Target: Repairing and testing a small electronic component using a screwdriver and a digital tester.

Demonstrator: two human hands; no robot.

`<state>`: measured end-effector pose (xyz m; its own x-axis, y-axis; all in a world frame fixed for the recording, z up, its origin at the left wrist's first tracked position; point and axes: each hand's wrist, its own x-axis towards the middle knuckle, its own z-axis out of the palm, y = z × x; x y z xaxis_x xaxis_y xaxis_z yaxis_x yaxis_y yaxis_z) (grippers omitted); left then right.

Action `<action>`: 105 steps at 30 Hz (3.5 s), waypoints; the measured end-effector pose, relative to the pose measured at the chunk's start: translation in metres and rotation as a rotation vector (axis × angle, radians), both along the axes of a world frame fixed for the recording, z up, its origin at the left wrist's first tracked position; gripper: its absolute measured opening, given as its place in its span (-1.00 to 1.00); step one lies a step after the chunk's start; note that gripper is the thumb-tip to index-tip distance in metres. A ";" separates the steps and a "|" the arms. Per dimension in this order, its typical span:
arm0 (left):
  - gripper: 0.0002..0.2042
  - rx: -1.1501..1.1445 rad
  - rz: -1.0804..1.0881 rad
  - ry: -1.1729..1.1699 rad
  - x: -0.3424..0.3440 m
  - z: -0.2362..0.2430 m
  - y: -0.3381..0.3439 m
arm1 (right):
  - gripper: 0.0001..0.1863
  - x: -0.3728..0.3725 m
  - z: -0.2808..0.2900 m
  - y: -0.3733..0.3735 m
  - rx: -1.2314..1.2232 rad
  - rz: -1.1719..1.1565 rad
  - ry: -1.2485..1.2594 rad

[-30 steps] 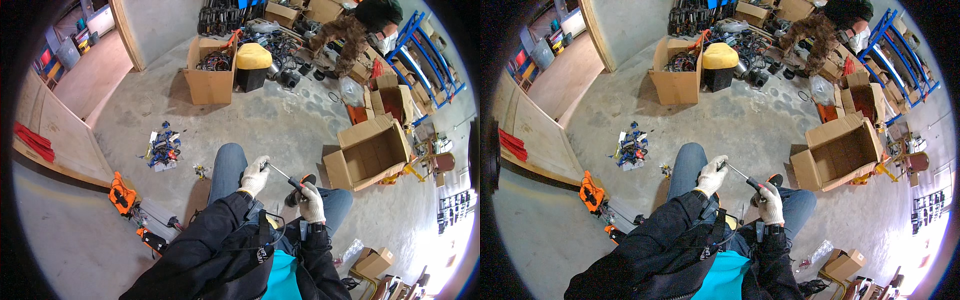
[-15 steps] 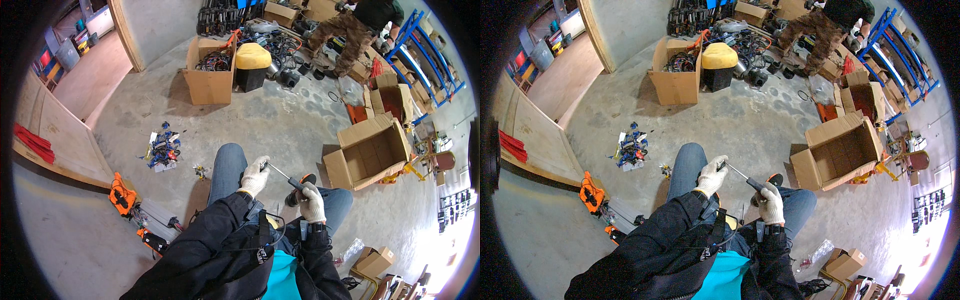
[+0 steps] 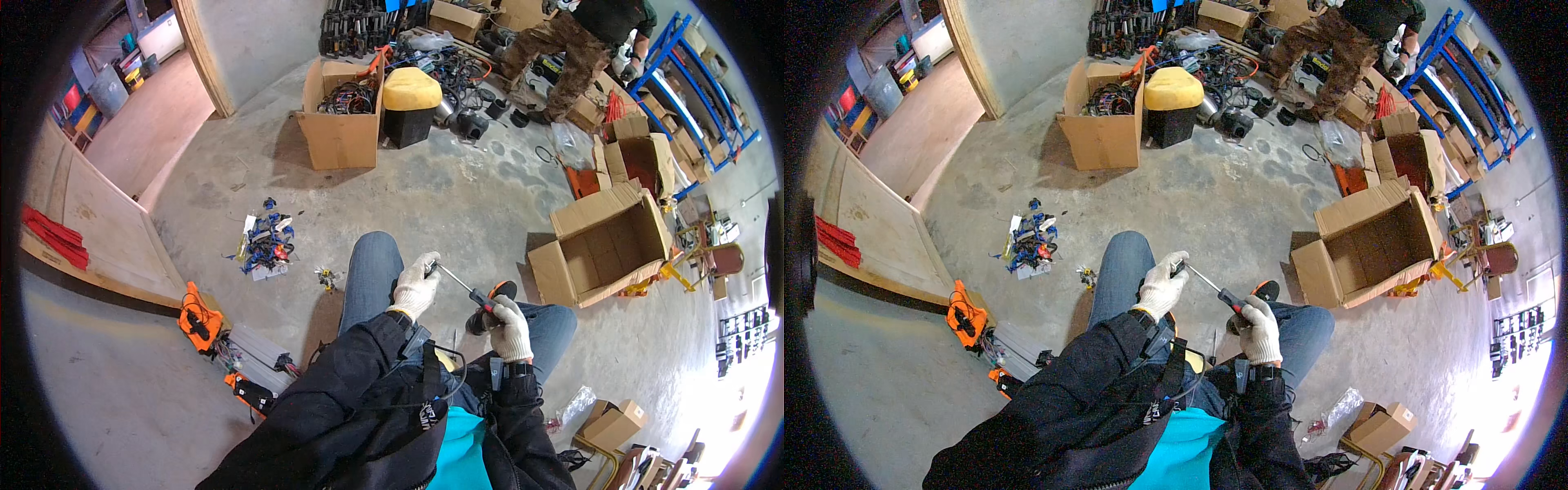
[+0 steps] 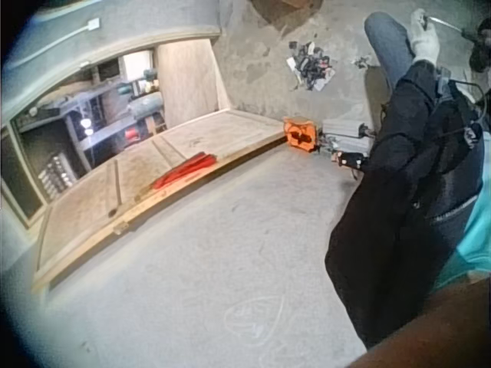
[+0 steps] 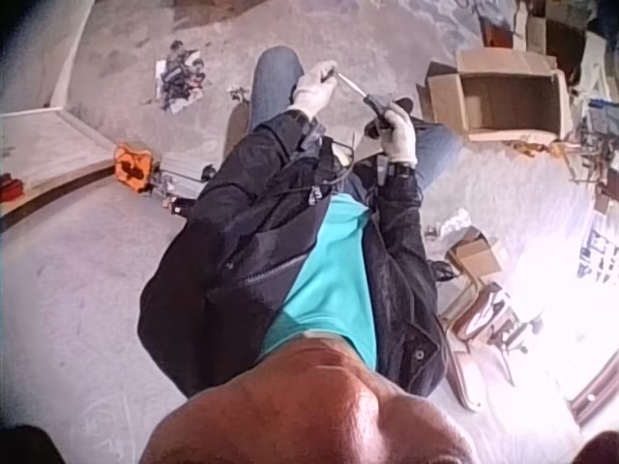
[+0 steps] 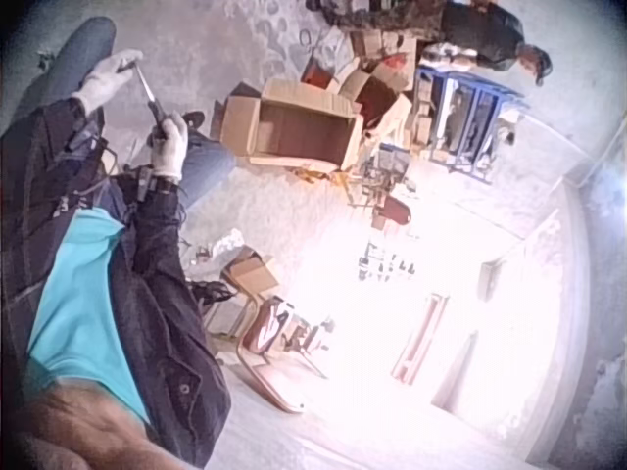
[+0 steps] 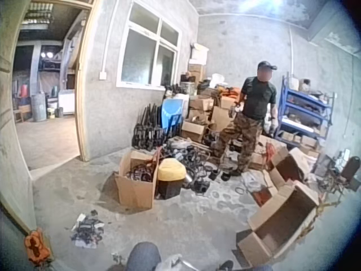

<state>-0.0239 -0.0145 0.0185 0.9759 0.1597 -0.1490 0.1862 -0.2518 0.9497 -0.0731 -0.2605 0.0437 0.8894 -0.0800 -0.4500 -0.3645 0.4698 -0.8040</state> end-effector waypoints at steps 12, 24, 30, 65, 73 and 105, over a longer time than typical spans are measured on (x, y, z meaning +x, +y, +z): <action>-0.65 0.045 0.008 -0.050 0.001 -0.003 0.000 | -0.62 0.001 0.021 0.012 -0.378 0.100 0.150; -0.63 0.023 0.025 -0.039 0.001 -0.005 0.001 | -0.68 0.000 0.019 0.016 -0.006 -0.025 0.068; -0.63 0.056 0.009 -0.049 0.002 -0.002 0.002 | -0.68 0.000 0.016 0.008 -0.268 0.148 0.041; -0.63 0.036 -0.001 -0.016 0.000 0.007 -0.003 | -0.75 0.000 -0.012 -0.003 -0.250 0.096 -0.123; -0.60 -0.032 0.100 -0.082 0.003 -0.007 0.003 | -0.70 0.002 0.013 0.008 -0.012 0.098 0.183; -0.55 0.228 -0.660 -0.305 -0.024 -0.015 -0.045 | -0.70 -0.003 0.012 0.029 -0.863 0.261 -0.044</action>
